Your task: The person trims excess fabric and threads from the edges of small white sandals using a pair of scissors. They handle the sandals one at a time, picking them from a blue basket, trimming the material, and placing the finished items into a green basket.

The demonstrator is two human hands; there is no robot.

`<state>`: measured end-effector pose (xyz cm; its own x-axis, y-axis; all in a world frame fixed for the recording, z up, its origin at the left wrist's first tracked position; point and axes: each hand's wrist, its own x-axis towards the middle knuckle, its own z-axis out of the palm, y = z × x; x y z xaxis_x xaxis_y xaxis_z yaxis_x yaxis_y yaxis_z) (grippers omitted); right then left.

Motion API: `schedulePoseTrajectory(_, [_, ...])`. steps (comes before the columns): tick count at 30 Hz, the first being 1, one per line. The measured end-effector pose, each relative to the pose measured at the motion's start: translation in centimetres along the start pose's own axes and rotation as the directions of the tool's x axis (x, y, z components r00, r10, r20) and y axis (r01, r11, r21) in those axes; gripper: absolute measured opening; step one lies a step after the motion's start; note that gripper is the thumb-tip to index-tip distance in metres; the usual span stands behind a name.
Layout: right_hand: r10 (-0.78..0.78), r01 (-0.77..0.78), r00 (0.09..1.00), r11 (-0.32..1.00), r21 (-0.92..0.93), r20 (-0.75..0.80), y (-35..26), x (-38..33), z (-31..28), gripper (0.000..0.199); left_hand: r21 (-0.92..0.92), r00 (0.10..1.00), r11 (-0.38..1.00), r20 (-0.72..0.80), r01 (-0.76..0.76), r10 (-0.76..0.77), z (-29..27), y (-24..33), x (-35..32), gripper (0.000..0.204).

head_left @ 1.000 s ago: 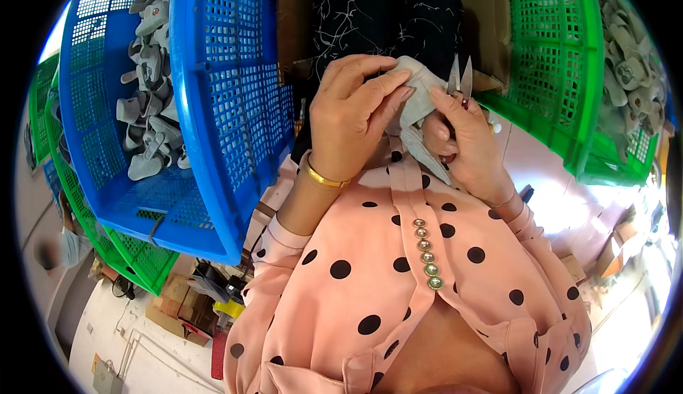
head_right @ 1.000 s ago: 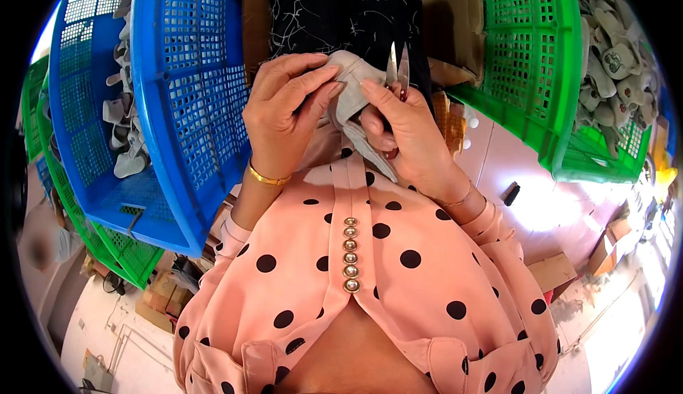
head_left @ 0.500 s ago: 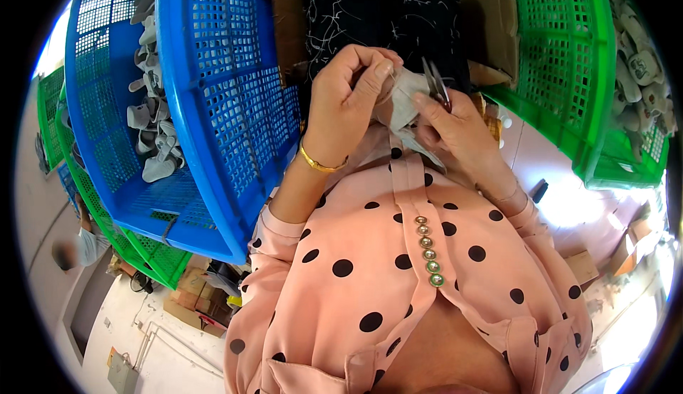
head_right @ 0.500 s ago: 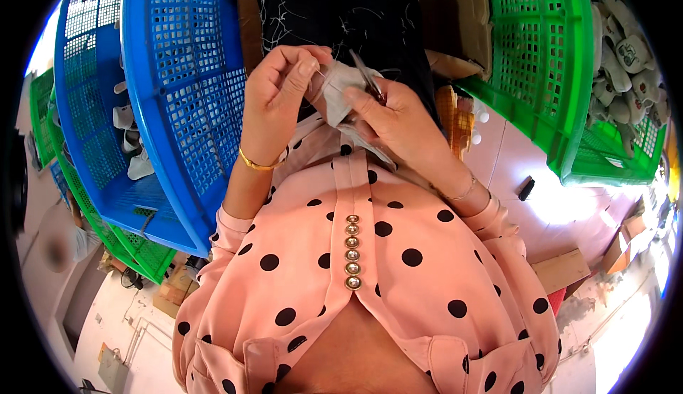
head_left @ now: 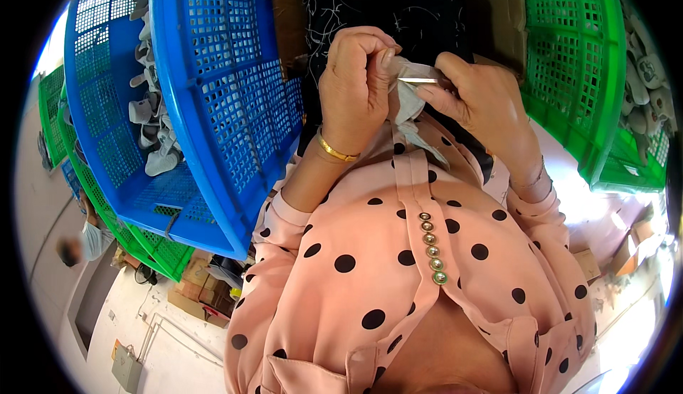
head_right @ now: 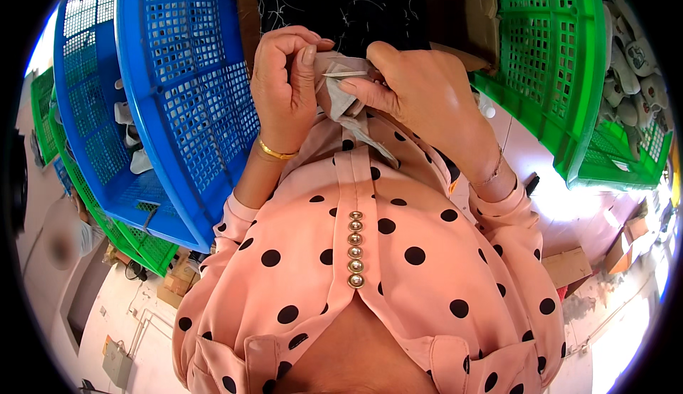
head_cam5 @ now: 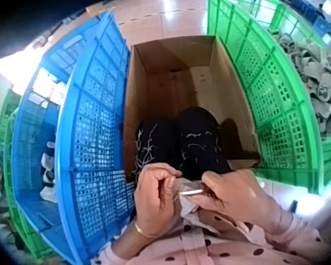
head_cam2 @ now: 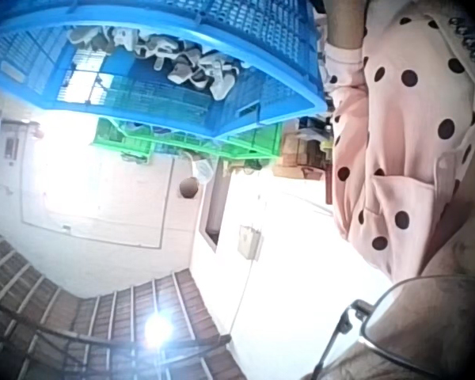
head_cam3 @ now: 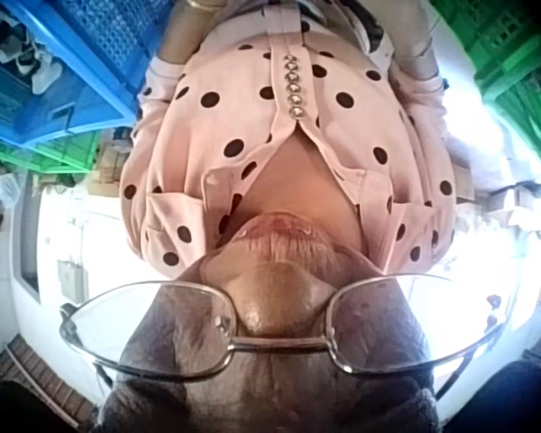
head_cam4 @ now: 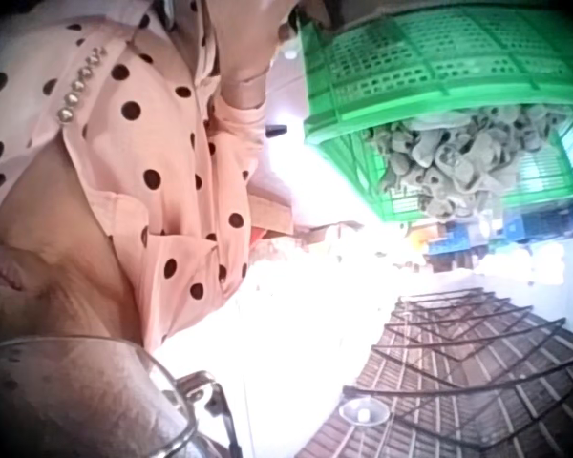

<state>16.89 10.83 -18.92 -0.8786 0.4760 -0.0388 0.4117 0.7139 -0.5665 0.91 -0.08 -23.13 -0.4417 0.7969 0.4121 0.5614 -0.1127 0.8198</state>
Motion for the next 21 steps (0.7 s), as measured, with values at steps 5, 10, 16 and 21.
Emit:
schedulePoseTrajectory(5, [-0.063,0.063,0.998,0.992,-0.111,-0.002,0.0,0.6,-0.3,0.048,0.026,0.998,0.999,-0.040,-0.043,0.044,0.3,0.2,0.0,0.008])
schedulePoseTrajectory(10, [-0.067,0.068,0.998,0.983,-0.169,0.012,-0.6,0.8,-0.3,0.046,0.073,0.994,0.994,-0.056,-0.087,0.091,0.5,0.1,-0.1,0.008])
schedulePoseTrajectory(16, [-0.004,0.003,1.000,0.998,-0.058,-0.016,0.3,0.9,0.5,0.046,-0.188,0.979,0.975,-0.144,0.116,-0.144,1.7,-0.6,-0.7,0.007])
schedulePoseTrajectory(21, [0.006,-0.005,1.000,0.996,0.090,-0.012,0.4,1.3,-0.4,0.052,-0.613,0.832,0.630,0.084,0.477,-0.548,1.8,-0.3,-0.7,0.015])
